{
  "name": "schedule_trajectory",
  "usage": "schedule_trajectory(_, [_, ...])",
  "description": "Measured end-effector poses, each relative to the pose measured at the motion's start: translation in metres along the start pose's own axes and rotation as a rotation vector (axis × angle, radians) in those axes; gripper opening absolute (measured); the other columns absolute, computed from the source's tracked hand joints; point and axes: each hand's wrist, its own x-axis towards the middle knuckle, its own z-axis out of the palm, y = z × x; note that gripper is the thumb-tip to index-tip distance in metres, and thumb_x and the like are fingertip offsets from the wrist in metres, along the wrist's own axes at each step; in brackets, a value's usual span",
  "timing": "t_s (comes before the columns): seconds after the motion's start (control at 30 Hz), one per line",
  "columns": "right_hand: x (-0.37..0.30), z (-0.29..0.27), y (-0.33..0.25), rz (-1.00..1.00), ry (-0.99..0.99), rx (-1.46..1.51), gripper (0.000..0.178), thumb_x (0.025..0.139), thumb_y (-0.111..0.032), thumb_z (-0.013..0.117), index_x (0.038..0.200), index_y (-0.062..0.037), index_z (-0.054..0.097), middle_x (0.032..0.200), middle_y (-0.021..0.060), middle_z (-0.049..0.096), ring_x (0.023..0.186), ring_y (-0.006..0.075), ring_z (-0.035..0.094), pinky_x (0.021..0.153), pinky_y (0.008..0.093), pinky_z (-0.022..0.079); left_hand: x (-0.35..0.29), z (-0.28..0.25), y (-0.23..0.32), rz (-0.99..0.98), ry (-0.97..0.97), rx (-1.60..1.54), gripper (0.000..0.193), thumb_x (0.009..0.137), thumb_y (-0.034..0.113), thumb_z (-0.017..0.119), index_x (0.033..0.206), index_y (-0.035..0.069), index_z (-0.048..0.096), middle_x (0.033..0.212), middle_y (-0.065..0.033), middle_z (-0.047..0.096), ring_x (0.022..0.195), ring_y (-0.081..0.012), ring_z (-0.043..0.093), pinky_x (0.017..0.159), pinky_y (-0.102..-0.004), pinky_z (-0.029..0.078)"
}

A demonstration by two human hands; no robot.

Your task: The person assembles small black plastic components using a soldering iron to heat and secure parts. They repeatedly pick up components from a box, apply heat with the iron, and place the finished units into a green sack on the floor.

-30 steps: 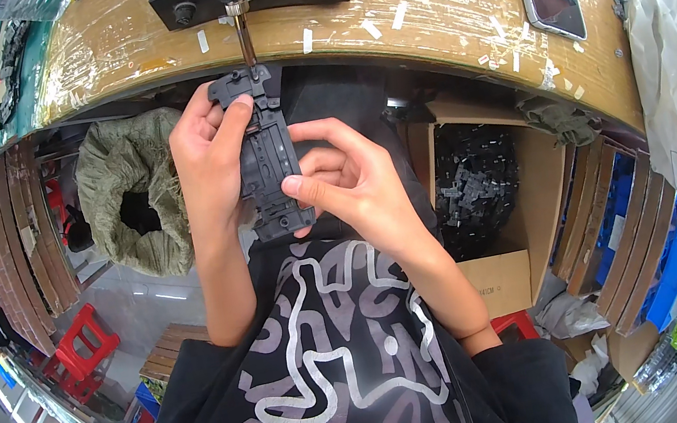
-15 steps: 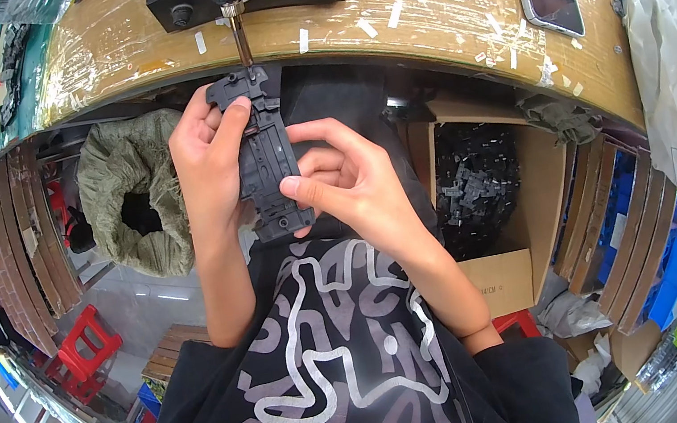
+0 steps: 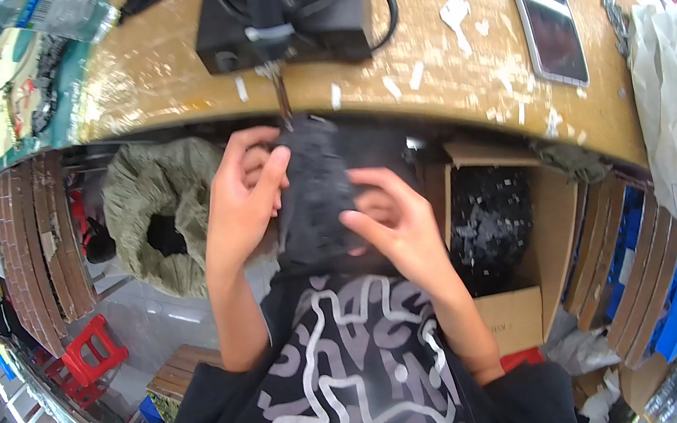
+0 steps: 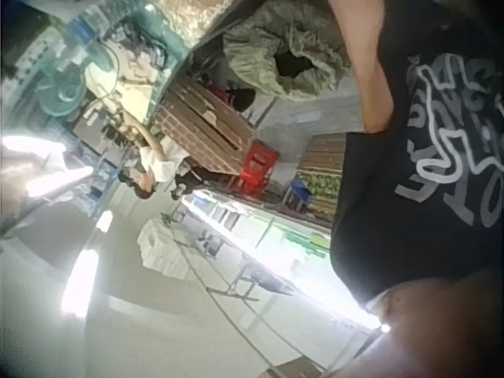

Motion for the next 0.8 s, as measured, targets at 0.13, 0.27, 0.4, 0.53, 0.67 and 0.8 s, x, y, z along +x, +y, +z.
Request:
schedule_trajectory(0.13, [0.003,-0.069,0.047,0.003,0.276,-0.190,0.036,0.075,-0.002,0.058,0.108,0.0001,0.045,0.071,0.0036,0.052,0.062,0.0082,0.052,0.048,0.0246,0.051,0.018,-0.034,0.017,0.065,0.240,0.001,0.017,0.081,0.016,0.056,0.087,0.000,0.053,0.061,-0.0007,0.051,0.056,-0.0042,0.047,0.049,-0.0185,0.037])
schedule_trajectory(0.27, [-0.004,-0.186,0.128,0.021,0.650,-0.303,0.034,0.073,-0.001,0.058,0.105,0.0004,0.045,0.067,0.0062,0.053,0.053,0.0098,0.050,0.041,0.0263,0.050,0.063,-0.071,0.040,0.248,0.412,0.116,0.017,0.082,0.020,0.055,0.088,0.004,0.055,0.056,0.0019,0.049,0.047,-0.0022,0.040,0.043,-0.0173,0.030])
schedule_trajectory(0.4, [-0.022,-0.298,0.246,0.206,1.033,-0.318,0.029,0.069,-0.003,0.060,0.092,0.0002,0.045,0.068,0.0101,0.051,0.048,0.0158,0.052,0.036,0.0313,0.051,0.142,-0.095,0.046,0.605,0.597,0.603,0.023,0.075,0.020,0.059,0.091,0.005,0.053,0.073,-0.0084,0.055,0.065,-0.0188,0.052,0.058,-0.0300,0.043])
schedule_trajectory(0.53, [-0.050,-0.329,0.280,0.319,1.122,-0.104,0.028,0.068,-0.004,0.060,0.090,-0.0032,0.042,0.071,0.0101,0.050,0.049,0.0186,0.054,0.040,0.0345,0.051,0.194,-0.103,0.060,0.870,0.636,1.128,0.031,0.073,0.020,0.060,0.098,0.005,0.050,0.087,-0.0124,0.053,0.086,-0.0271,0.051,0.074,-0.0358,0.041])
schedule_trajectory(0.67, [-0.041,-0.321,0.219,-0.139,1.243,-0.126,0.024,0.074,-0.004,0.056,0.093,-0.0018,0.042,0.079,0.0091,0.052,0.059,0.0149,0.054,0.044,0.0284,0.049,0.212,-0.113,0.068,0.583,0.479,1.350,0.035,0.076,0.032,0.057,0.091,0.001,0.050,0.087,-0.0187,0.054,0.084,-0.0336,0.052,0.074,-0.0406,0.041])
schedule_trajectory(0.8, [-0.036,-0.217,0.042,-0.684,1.342,-0.240,0.020,0.080,-0.004,0.053,0.098,0.0004,0.046,0.089,0.0100,0.053,0.072,0.0150,0.054,0.057,0.0252,0.050,0.228,-0.116,0.081,0.354,0.319,1.327,0.051,0.074,0.047,0.055,0.078,-0.003,0.051,0.080,-0.0220,0.057,0.076,-0.0363,0.055,0.067,-0.0408,0.044])
